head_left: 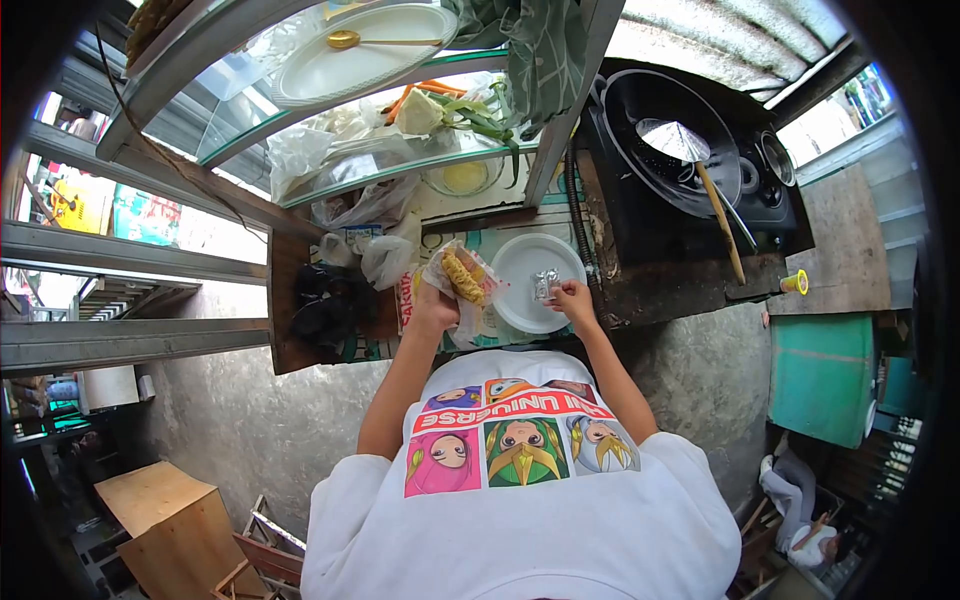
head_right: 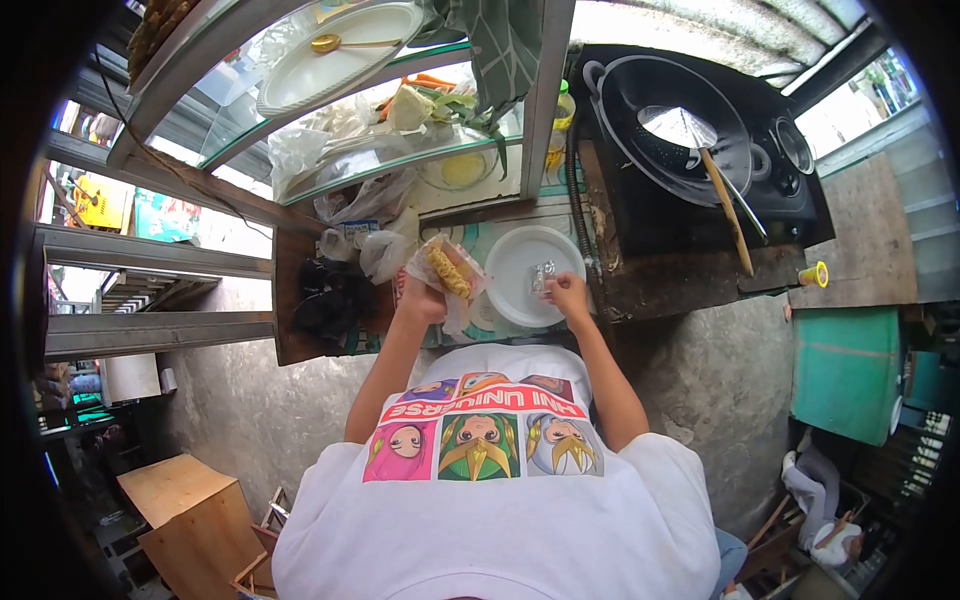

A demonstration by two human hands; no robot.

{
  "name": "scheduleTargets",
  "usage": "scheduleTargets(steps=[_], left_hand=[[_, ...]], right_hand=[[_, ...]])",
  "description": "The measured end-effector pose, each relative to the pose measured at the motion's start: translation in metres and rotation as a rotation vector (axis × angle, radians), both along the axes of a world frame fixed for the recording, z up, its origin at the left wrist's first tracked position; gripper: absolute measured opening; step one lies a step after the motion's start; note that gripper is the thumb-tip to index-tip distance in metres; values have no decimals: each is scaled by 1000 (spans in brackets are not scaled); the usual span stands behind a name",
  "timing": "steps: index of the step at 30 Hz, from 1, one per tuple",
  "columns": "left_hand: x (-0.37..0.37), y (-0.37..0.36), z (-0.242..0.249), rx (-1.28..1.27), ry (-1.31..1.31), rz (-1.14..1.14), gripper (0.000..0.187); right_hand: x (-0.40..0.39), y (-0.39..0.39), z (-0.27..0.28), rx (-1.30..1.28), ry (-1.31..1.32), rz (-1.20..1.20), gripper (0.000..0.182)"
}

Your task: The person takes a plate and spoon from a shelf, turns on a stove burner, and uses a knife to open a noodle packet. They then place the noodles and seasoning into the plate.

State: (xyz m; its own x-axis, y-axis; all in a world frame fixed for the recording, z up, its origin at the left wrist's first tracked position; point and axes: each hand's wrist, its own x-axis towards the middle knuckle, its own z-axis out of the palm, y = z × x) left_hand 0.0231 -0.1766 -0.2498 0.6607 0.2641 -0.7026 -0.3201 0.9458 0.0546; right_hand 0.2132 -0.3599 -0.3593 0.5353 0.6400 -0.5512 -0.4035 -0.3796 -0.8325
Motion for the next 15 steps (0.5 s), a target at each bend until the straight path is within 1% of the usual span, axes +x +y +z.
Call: scheduleTargets(steps=[1, 2, 3, 4, 5, 6, 7, 8, 10, 11, 13, 15], left_hand=[[5, 1, 0, 5, 18, 0, 33], [9, 2, -1, 10, 36, 1, 32], [12, 3, -5, 15, 35, -1, 32], [14, 4, -13, 31, 40, -6, 34], [17, 5, -18, 48, 43, -11, 36], [21, 6, -19, 51, 40, -11, 36], [24, 6, -20, 70, 59, -41, 37], [27, 5, -23, 89, 80, -71, 37], [30, 6, -30, 85, 61, -107, 38], [33, 8, -33, 84, 42, -138, 38], [40, 8, -37, 79, 46, -137, 38], [42, 7, -40, 72, 54, -128, 38]], right_hand=[[2, 0, -14, -184, -432, 95, 21], [-1, 5, 0, -370, -863, 190, 24], [-11, 9, 13, -442, -1032, 60, 30], [-17, 18, 40, -440, -1033, 57, 30], [-20, 27, 62, -307, -1094, 35, 32], [-21, 35, 71, -174, -1151, 13, 34], [-18, 45, 72, 7, -1041, 52, 37], [-16, 57, 78, 5, -1041, 50, 37], [-15, 78, 90, 269, -426, 335, 39], [-17, 85, 93, 270, -429, 333, 39], [-19, 98, 101, 195, -607, 500, 39], [-16, 111, 111, 160, -597, 522, 36]])
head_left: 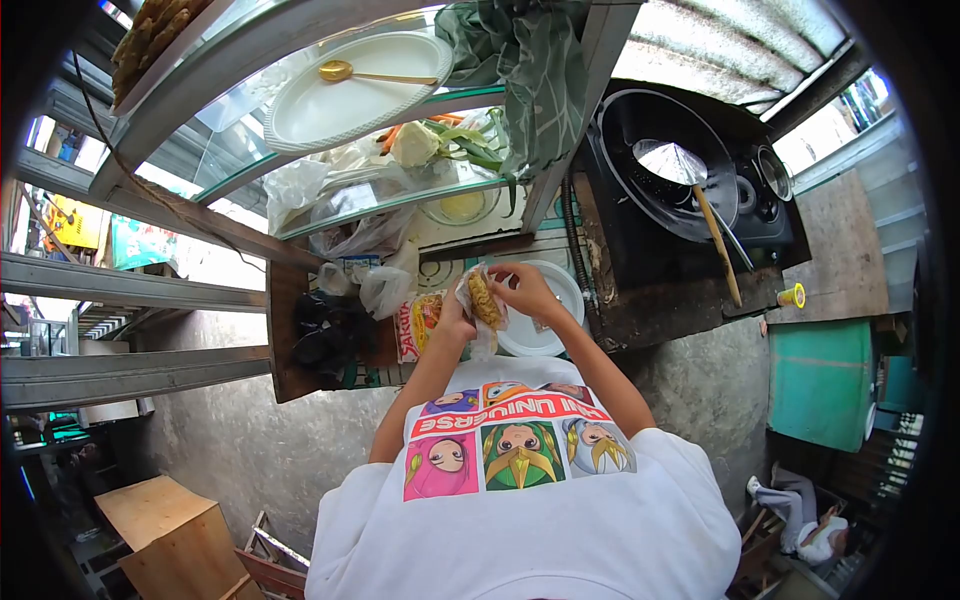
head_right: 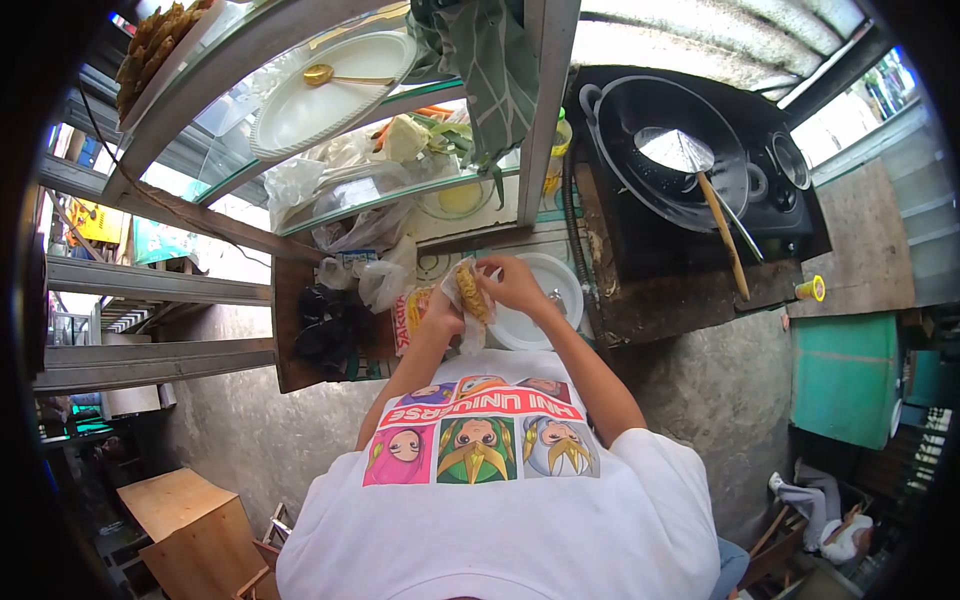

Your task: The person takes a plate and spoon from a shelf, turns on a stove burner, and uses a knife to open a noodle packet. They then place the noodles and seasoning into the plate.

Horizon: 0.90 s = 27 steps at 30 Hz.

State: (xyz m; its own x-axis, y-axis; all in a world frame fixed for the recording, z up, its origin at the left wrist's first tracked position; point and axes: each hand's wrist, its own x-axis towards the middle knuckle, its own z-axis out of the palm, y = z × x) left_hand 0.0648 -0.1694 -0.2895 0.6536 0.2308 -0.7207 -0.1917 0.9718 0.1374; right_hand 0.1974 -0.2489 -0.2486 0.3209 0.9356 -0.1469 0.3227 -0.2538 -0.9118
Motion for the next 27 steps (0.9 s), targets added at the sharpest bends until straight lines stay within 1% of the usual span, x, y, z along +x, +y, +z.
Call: scheduleTargets(steps=[2, 6, 7, 8, 9, 10, 11, 12, 14, 15, 16, 17, 18, 19, 20, 21, 23, 24, 25, 27], left_hand=[[0, 1, -8, 4, 8, -2, 37], [2, -2, -11, -47, 85, 4, 35], [0, -2, -16, -36, 83, -32, 34], [0, -1, -21, -24, 79, -67, 32], [1, 2, -26, -25, 78, -62, 32], [3, 5, -26, -29, 118, -12, 30], [3, 7, -26, -35, 163, 37, 28], [3, 10, -27, -68, 147, 47, 29], [4, 13, -10, -55, 129, 58, 31], [6, 16, -5, -37, 111, 66, 34], [7, 20, -11, -35, 110, 68, 34], [7, 23, -21, -58, 105, 144, 39], [6, 26, -31, -80, 99, 220, 43], [9, 29, -32, -79, 98, 221, 43], [12, 33, -32, -91, 106, 286, 47], [15, 37, -33, -104, 115, 349, 51], [24, 47, -27, -129, 122, 386, 53], [29, 51, -24, -157, 130, 425, 55], [32, 55, -28, -159, 132, 419, 55], [39, 65, -41, -102, 183, 505, 57]], right_hand=[[6, 11, -1, -40, -1, 13, 32], [13, 23, -20, 40, -101, 81, 23], [12, 25, -15, 59, -138, 94, 19], [12, 26, -9, 58, -138, 96, 19], [10, 26, -3, 208, -250, 108, 17], [8, 27, 6, 358, -359, 121, 14], [6, 28, 8, 354, -355, 126, 14], [4, 29, 9, 354, -357, 115, 15], [5, 31, 12, 357, -363, 108, 16], [6, 33, 14, 313, -282, 33, 19], [7, 34, 15, 268, -201, -42, 22], [8, 34, 10, 269, -200, -40, 22], [9, 35, 0, 227, -95, -137, 26], [12, 35, -6, 186, 10, -233, 30], [15, 32, -12, 129, 67, -243, 30], [17, 28, -19, 129, 68, -244, 30], [20, 20, -35, 15, 76, -234, 29], [21, 15, -44, 12, 77, -240, 29], [22, 10, -52, -16, 59, -238, 29], [22, -1, -61, -47, 40, -244, 29]])
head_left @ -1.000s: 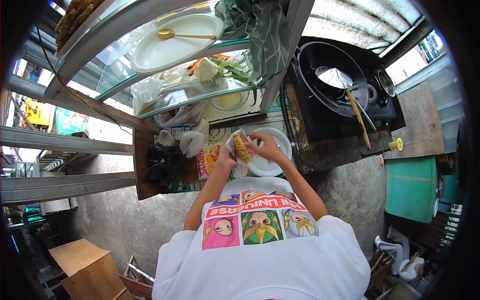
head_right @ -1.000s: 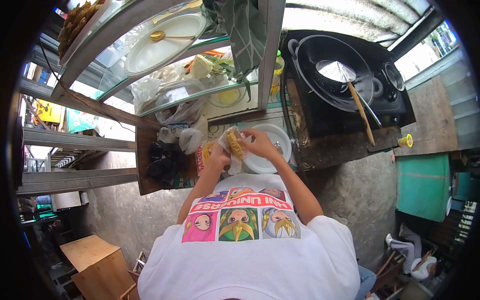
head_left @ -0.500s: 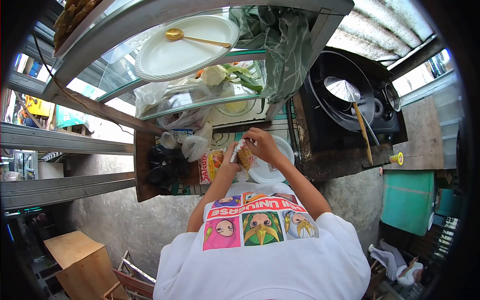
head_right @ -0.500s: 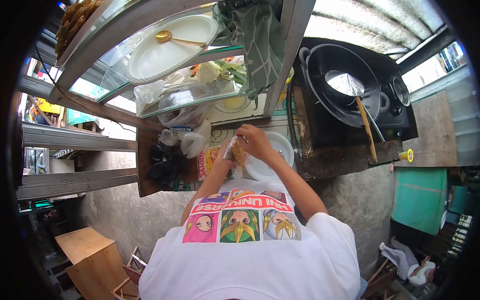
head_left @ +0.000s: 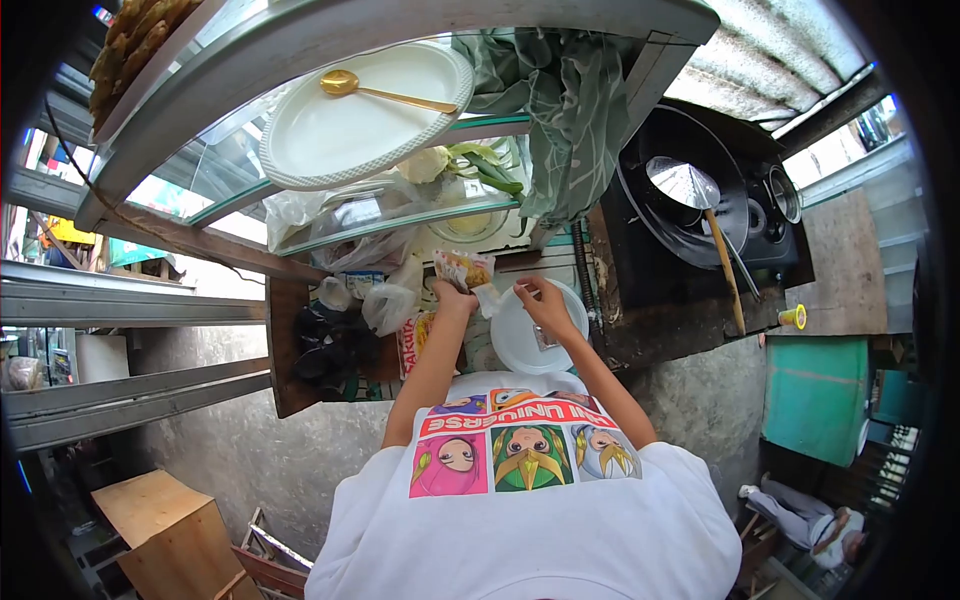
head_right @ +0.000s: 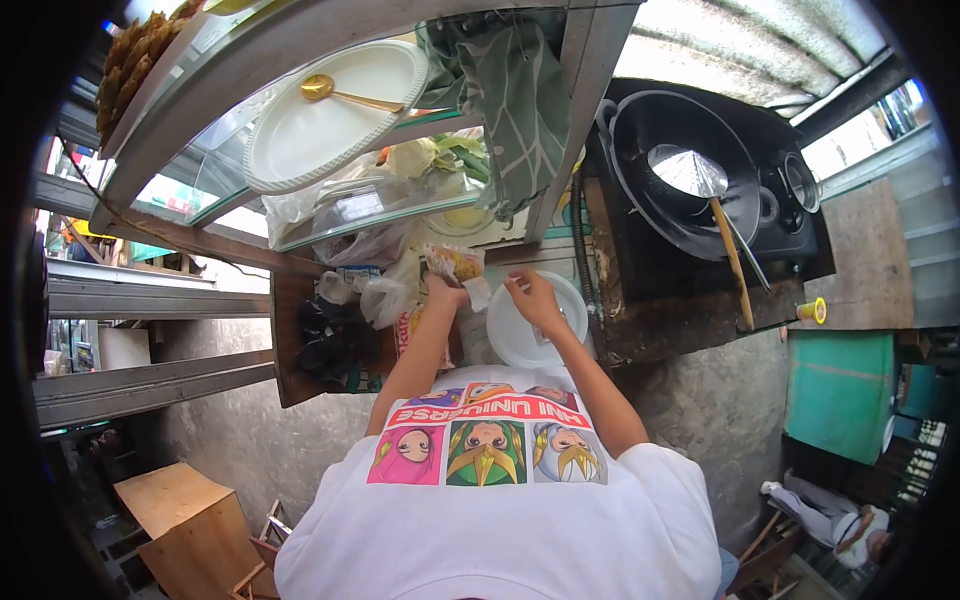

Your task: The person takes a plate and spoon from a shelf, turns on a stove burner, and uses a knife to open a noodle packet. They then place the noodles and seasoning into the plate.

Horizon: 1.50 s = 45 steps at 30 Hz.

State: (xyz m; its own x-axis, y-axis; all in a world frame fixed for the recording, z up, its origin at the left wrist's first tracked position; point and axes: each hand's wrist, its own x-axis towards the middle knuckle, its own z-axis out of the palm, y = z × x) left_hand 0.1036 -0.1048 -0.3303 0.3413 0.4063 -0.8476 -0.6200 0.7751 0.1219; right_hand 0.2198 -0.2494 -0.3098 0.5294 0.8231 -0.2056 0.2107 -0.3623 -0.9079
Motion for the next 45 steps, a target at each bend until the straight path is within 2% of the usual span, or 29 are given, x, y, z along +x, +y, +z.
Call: scheduleTargets(steps=[2, 4, 5, 7, 11, 13, 14, 15, 16, 18, 20, 22, 23, 24, 25, 26, 29, 31, 32, 34, 35, 36, 38, 41, 45], left_hand=[[8, 3, 3, -11, 84, 12, 57], [15, 5, 7, -47, 197, 203, 56], [15, 6, 9, -48, 198, 199, 56], [12, 8, 15, -304, 325, 106, 55], [10, 10, 39, -333, 399, 176, 44], [9, 15, 53, -484, 351, 190, 47], [2, 17, 33, -483, 351, 194, 47], [-8, 18, -7, -228, 159, 50, 47], [-14, 15, -6, 28, -33, -94, 48], [-23, 9, -4, -5, -33, -106, 47], [-29, 0, 25, -42, -32, -117, 48], [-36, -7, 42, -236, -10, -120, 43], [-42, -14, 41, -240, -8, -121, 43], [-47, -22, 40, -143, -68, -136, 39], [-52, -29, 39, -46, -128, -150, 35], [-55, -35, 37, -52, -125, -151, 35], [-57, -54, 41, 86, -40, -264, 31], [-53, -72, 45, 517, 305, -609, 33], [-52, -79, 41, 514, 306, -610, 33], [-52, -92, 19, 1233, 928, -1184, 44], [-54, -102, 8, 1473, 1114, -1191, 53], [-53, -108, -3, 1471, 1112, -1193, 53], [-48, -117, -3, 1339, 1154, -1441, 52], [-48, -117, -9, 1370, 1176, -1383, 47], [-55, -106, -8, 1380, 1237, -1414, 42]], right_hand=[[0, -9, -5, -33, 17, 2, 29], [1, -19, -9, -48, 26, -5, 28], [1, -23, -12, -63, 38, -7, 28], [3, -31, -17, -85, 39, -20, 28], [8, -41, -25, -117, 77, -60, 26], [12, -45, -27, -123, 37, -78, 26], [14, -48, -28, -129, -3, -100, 27], [17, -51, -27, -128, -3, -97, 27], [20, -55, -26, -162, -93, -95, 28], [24, -64, -25, -197, -181, -97, 30], [24, -74, -24, -326, -352, -61, 36], [19, -78, -24, -395, -304, -39, 38], [14, -80, -24, -462, -256, -19, 41], [7, -80, -28, -469, -252, -19, 41], [0, -79, -31, -472, -365, -36, 43], [-6, -77, -34, -473, -478, -53, 46], [-7, -77, -41, -494, -373, -46, 47], [-8, -79, -40, -485, -347, -41, 47], [-10, -81, -36, -471, -372, -43, 47], [-10, -83, -34, -458, -395, -43, 46], [-9, -85, -36, -459, -407, -22, 44], [-8, -87, -38, -460, -419, -2, 42], [-7, -86, -41, -482, -420, 12, 37], [-9, -89, -44, -480, -390, 12, 29], [-17, -92, -53, -423, -390, -28, 21]])
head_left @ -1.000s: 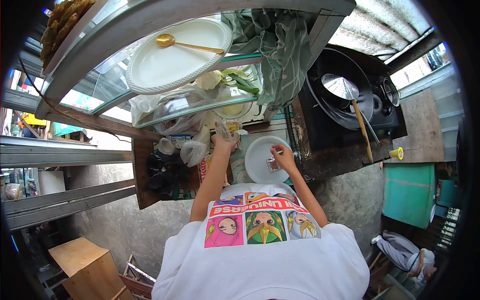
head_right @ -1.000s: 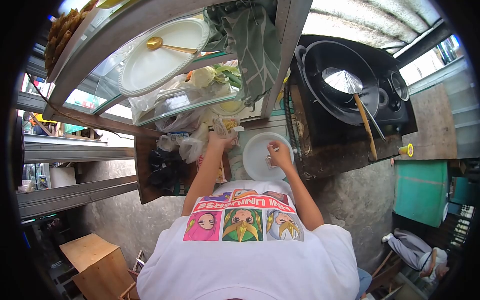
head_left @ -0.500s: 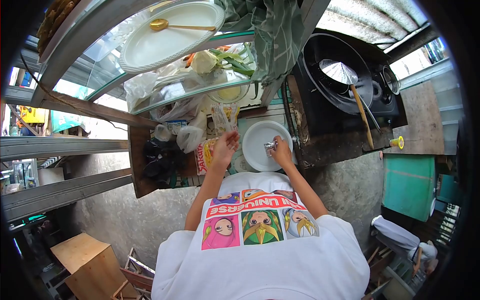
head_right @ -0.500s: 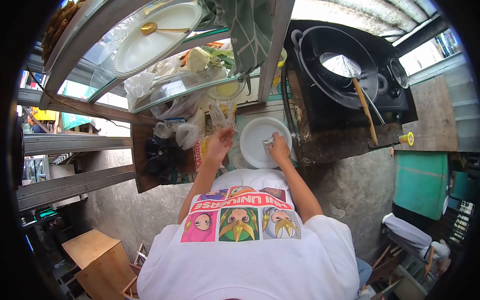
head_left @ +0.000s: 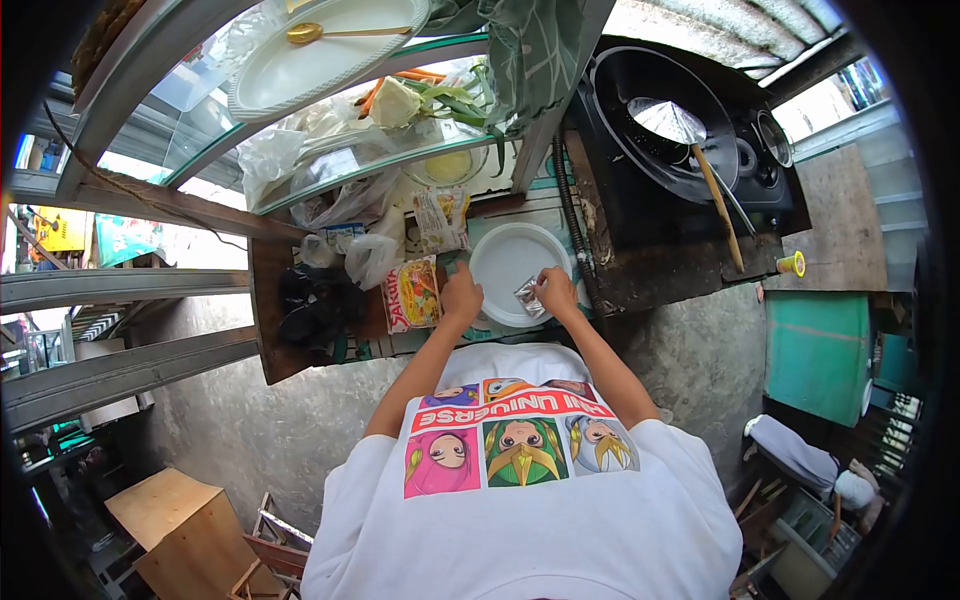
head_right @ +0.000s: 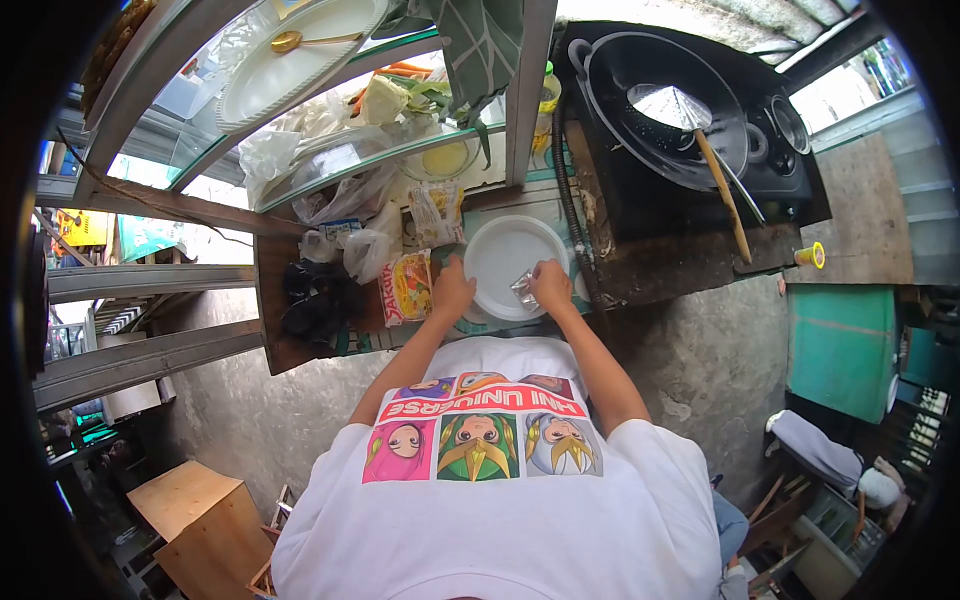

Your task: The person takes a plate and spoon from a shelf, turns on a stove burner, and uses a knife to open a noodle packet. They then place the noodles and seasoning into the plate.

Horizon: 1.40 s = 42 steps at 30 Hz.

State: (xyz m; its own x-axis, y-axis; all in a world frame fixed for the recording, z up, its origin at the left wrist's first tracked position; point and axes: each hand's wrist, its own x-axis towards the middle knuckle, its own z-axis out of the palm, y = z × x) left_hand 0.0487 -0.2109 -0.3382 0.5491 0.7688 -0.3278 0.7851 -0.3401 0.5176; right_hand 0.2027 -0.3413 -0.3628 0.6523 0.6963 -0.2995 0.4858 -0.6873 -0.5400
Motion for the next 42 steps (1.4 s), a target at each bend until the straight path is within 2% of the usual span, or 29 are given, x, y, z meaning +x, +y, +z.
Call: scheduleTargets(steps=[6, 9, 11, 12, 14, 15, 17, 19, 21, 23, 24, 25, 26, 27, 28, 29, 30, 31, 32, 33, 34, 35, 37, 38, 40, 42], left_hand=[[-12, 18, -6, 176, 92, -47, 31], [-11, 15, 7, 233, 94, -76, 23], [-12, 9, 19, 395, -52, -123, 23], [-13, 7, 25, 392, -52, -122, 23], [-17, 5, 29, 161, -379, -117, 28], [-18, 6, 28, 160, -379, -115, 28], [-20, 9, 27, -131, -456, -151, 38], [-20, 5, 30, -220, -497, -105, 39], [-16, -3, 36, -307, -538, -62, 40], [-10, -14, 38, -308, -661, -7, 36], [-10, -12, 36, -310, -662, -7, 36], [-12, -8, 33, -508, -575, -73, 36], [-14, -5, 30, -703, -483, -139, 35], [-18, -4, 28, -703, -484, -137, 35], [-21, -3, 30, -541, -436, -89, 32], [-25, -1, 32, -380, -384, -42, 29], [-29, 1, 34, -380, -384, -42, 29], [-33, 4, 36, -183, -366, 19, 27], [-38, 7, 36, 13, -344, 79, 26], [-42, 10, 36, 12, -343, 78, 26], [-45, 15, 37, 199, -351, 79, 26], [-48, 20, 38, 387, -359, 82, 27], [-54, 30, 45, 309, -394, 173, 25], [-57, 34, 51, 229, -429, 259, 24], [-66, 42, 58, 181, -390, 354, 23], [-79, 48, 55, 130, -352, 446, 23]], right_hand=[[-12, 2, 1, 235, 66, -36, 18], [-13, 7, 13, 273, 99, -36, 15], [-9, 7, 22, 322, 137, -29, 14], [-7, 8, 26, 373, 175, -22, 13], [-1, 7, 29, 407, 241, -62, 13], [3, 6, 31, 446, 307, -102, 12], [13, 3, 34, 502, 266, -99, 12], [20, 0, 40, 538, 374, -189, 12], [17, -3, 46, 561, 445, -166, 11], [7, -4, 51, 554, 719, 12, 10], [1, -4, 53, 508, 746, 49, 14], [-5, -2, 55, 507, 746, 50, 14], [-10, 1, 57, 429, 633, 70, 16], [-12, 3, 59, 353, 519, 90, 17], [-10, 1, 30, 429, 433, 42, 20], [-9, 1, 28, 429, 433, 43, 20], [-9, 1, 25, 341, 339, -3, 24], [-9, 1, 23, 252, 244, -50, 29], [-11, 0, 13, 251, 246, -51, 29], [-15, 1, 1, 285, 105, 0, 35], [-18, 3, 0, 317, -37, 52, 41], [-21, 6, -1, 318, -36, 54, 41], [-27, 14, -3, 97, 84, -31, 47], [-28, 16, -3, 99, 86, -27, 47], [-30, 19, -6, 70, 121, -76, 34], [-28, 18, -11, 53, 162, -23, 27]])
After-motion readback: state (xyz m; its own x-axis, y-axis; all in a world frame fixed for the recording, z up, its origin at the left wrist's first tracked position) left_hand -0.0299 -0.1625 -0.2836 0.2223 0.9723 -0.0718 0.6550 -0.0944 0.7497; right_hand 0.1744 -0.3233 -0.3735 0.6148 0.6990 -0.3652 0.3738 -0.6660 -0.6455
